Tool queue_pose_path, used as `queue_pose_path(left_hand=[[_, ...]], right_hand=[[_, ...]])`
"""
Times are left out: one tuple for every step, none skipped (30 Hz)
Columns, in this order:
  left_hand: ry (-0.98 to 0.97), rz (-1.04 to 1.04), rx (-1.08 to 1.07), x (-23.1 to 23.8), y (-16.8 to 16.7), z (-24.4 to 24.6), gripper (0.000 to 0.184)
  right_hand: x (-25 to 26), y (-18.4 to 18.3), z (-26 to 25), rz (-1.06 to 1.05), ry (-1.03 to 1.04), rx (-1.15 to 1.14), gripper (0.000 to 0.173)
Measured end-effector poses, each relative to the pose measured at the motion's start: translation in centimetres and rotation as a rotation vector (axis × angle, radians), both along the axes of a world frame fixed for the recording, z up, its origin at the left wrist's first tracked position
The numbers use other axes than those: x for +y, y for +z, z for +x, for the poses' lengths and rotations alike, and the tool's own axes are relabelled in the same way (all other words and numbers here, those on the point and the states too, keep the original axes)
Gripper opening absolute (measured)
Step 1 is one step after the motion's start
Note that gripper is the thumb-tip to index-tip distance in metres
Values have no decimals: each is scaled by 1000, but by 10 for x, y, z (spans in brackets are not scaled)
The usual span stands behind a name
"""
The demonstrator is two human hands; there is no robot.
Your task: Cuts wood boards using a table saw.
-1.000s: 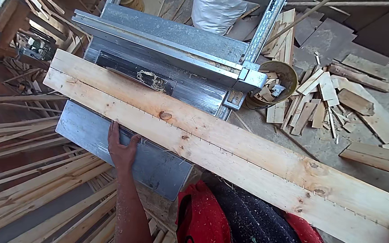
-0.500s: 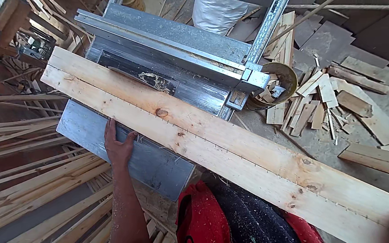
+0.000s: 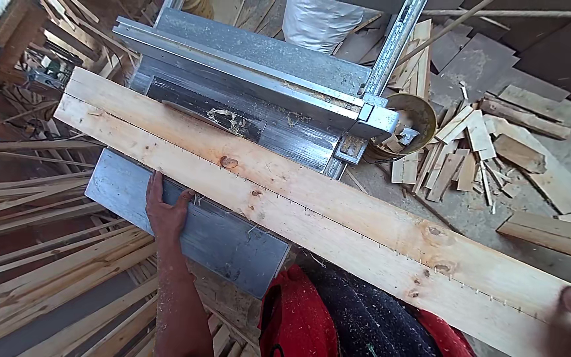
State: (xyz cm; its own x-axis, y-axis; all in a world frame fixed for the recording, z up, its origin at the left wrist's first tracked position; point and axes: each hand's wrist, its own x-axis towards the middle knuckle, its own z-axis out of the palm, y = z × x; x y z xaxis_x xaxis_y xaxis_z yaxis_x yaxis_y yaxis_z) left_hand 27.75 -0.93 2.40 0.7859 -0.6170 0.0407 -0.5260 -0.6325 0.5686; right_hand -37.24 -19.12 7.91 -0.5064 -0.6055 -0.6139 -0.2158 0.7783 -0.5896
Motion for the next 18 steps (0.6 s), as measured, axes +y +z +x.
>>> queue_pose_path(left_hand=[[-2,0,0,0,0,1,94],[-3,0,1,0,0,2,94],[-2,-4,3,0,0,2,94],[-2,-4,2,1,-1,2,94],[-3,-7,-7,2,-1,1,94],[-3,-12,-32,2,-2,-1,94],[0,-18,-68,2,-4,-4,93],[9,-21,-101,3,-5,-8,90],[11,-19,-123,5,-7,-15,87],[2,-12,-133,6,-8,-23,85],[-18,-5,-134,7,-8,-33,85],[-39,2,-130,9,-9,-43,87],[-54,8,-118,9,-9,-53,93],[-65,9,-109,9,-8,-62,98],[-71,6,-109,9,-8,-69,101],[-73,8,-116,9,-9,-74,103],[-68,12,-118,9,-10,-76,103],[-59,18,-117,8,-11,-76,103]], right_hand=[[-1,3,4,4,-6,-4,46],[0,-1,1,4,-9,0,46],[1,-9,-9,-3,-9,14,48],[2,-13,-15,-1,0,35,48],[3,-19,-24,10,29,51,47],[3,-17,-24,-3,44,57,47],[3,-8,-13,-31,47,45,48],[1,-1,-4,-28,48,45,48],[0,0,-3,-6,48,47,48],[1,-5,-12,8,46,59,49],[4,-17,-32,19,57,76,50],[7,-23,-44,7,53,83,49],[8,-24,-47,-9,45,87,48],[7,-17,-38,-25,24,91,46],[4,-8,-25,-7,4,108,44],[1,-3,-19,29,-15,107,45],[-1,-4,-21,60,-17,100,47],[1,-10,-39,83,36,56,50]])
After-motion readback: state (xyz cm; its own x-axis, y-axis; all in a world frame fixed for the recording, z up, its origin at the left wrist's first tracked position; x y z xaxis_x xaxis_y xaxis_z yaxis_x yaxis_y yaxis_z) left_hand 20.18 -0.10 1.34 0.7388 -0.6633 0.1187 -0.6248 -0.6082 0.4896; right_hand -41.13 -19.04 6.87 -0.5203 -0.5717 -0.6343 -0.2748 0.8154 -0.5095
